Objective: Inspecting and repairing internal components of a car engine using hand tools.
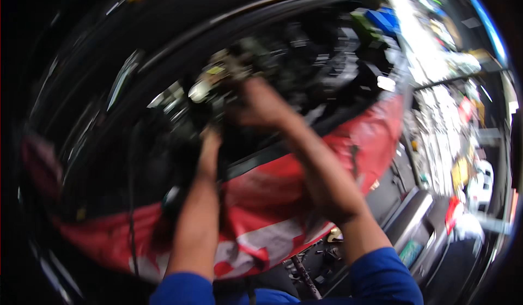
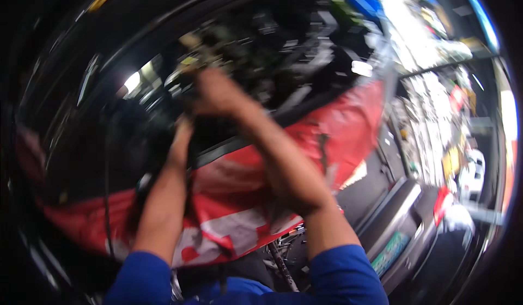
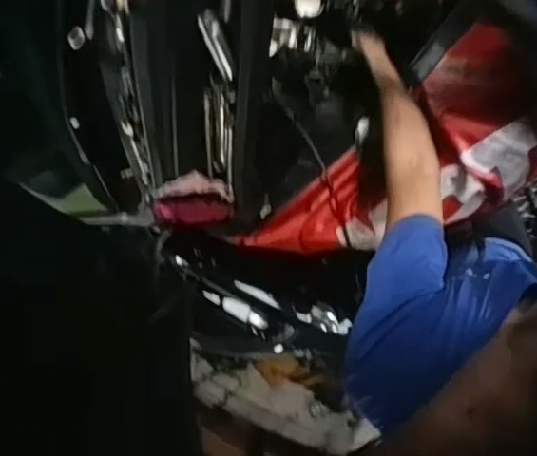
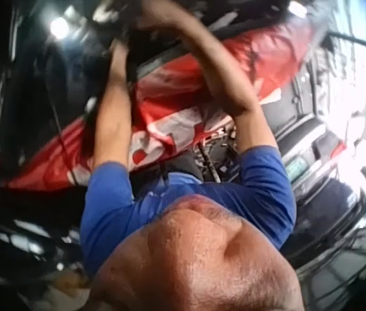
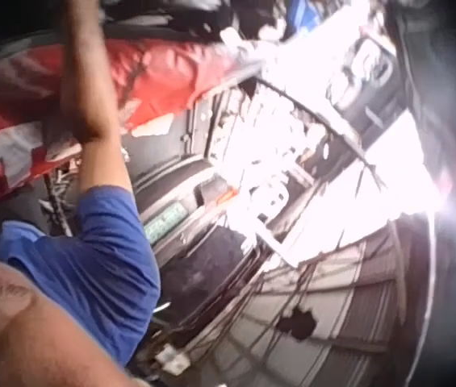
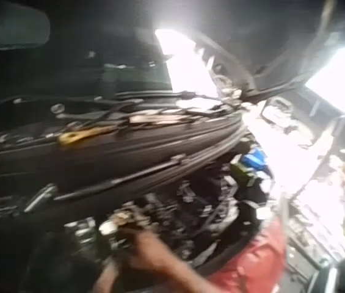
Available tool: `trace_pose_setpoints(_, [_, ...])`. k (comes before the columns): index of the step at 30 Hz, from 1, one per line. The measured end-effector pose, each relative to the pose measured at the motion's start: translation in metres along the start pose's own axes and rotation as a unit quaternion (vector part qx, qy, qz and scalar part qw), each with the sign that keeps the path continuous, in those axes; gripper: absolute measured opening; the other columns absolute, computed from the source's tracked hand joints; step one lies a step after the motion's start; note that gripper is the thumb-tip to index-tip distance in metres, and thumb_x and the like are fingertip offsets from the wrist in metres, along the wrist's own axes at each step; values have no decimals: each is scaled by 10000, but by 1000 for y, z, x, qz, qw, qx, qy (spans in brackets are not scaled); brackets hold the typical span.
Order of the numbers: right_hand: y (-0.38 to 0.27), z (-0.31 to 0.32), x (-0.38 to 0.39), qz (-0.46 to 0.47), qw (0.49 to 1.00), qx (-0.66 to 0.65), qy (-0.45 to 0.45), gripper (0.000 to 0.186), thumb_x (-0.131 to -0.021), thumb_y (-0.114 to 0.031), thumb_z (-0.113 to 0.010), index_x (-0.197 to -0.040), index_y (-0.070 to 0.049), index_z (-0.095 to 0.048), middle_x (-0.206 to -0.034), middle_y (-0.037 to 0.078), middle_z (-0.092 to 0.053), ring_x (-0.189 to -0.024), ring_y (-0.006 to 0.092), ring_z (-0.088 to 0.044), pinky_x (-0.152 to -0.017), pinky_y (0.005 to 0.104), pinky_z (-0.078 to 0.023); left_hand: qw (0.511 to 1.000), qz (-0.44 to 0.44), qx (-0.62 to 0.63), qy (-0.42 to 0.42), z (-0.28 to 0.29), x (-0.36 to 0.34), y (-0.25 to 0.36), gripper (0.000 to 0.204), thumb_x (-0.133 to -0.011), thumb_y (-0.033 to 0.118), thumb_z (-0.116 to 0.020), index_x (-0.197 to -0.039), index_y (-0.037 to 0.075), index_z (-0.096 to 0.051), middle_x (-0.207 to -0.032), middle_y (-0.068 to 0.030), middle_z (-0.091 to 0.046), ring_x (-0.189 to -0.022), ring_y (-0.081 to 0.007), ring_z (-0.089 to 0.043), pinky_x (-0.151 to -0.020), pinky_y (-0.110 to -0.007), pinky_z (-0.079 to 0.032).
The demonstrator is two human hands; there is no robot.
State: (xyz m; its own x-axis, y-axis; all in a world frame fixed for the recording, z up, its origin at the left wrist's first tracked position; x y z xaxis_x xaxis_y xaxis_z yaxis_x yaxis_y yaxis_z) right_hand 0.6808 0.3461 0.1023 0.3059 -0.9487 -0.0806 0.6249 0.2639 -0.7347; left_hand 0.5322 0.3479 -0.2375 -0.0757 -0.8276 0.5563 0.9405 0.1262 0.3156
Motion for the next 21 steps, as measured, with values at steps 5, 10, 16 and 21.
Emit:
trace_pose_setpoints(5, [-6, 32, 10, -20, 997, -72, 33, 368, -789, -205, -668, -1095, 1, -657, -934, 230, -686, -896, 373, -673, -804, 409, -519, 966, 107, 226, 66, -22, 0, -9, 280, -895, 310, -608, -1109, 139, -662, -1037, -95, -694, -931, -243, -661, -777, -380, -520])
trace_pose_setpoints(10, [-12, 26, 4, -11, 998, -19, 67, 353, -829, -228, -625, -1099, -3, -663, -859, 267, -666, -819, 369, -683, -768, 414, -515, 975, 52, 207, 55, -15, -19, -35, 292, -860, 258, -641, -1121, 128, -662, -1030, -123, -701, -931, -261, -676, -774, -404, -524])
trace_pose_setpoints(16, [-36, 21, -1, 16, 997, -20, 68, 351, -838, -228, -620, -1113, -14, -669, -880, 252, -677, -847, 395, -672, -793, 426, -514, 922, 85, 360, 119, -22, 13, -54, 441, -856, 76, -578, -1290, 151, -603, -960, -97, -684, -810, -192, -627, -725, -384, -501])
trace_pose_setpoints(21, [-8, 28, 11, -39, 997, -27, 54, 326, -843, -233, -631, -1075, -8, -677, -884, 245, -681, -847, 387, -674, -796, 429, -511, 947, 72, 311, 36, -32, 30, -3, 549, -909, 157, -565, -1441, 168, -433, -1101, -158, -681, -945, -276, -676, -790, -390, -514])
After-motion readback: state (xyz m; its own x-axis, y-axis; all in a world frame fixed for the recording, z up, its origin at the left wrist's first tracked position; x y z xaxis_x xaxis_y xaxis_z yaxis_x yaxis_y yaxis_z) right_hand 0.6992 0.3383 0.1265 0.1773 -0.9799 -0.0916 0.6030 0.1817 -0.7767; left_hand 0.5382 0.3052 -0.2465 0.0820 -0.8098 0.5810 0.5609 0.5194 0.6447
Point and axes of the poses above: each hand's wrist, its own x-axis away from the middle knuckle, its own z-axis out of the back of the hand, y = z × x, the point moved 10 cm from there along -x, towards the middle knuckle
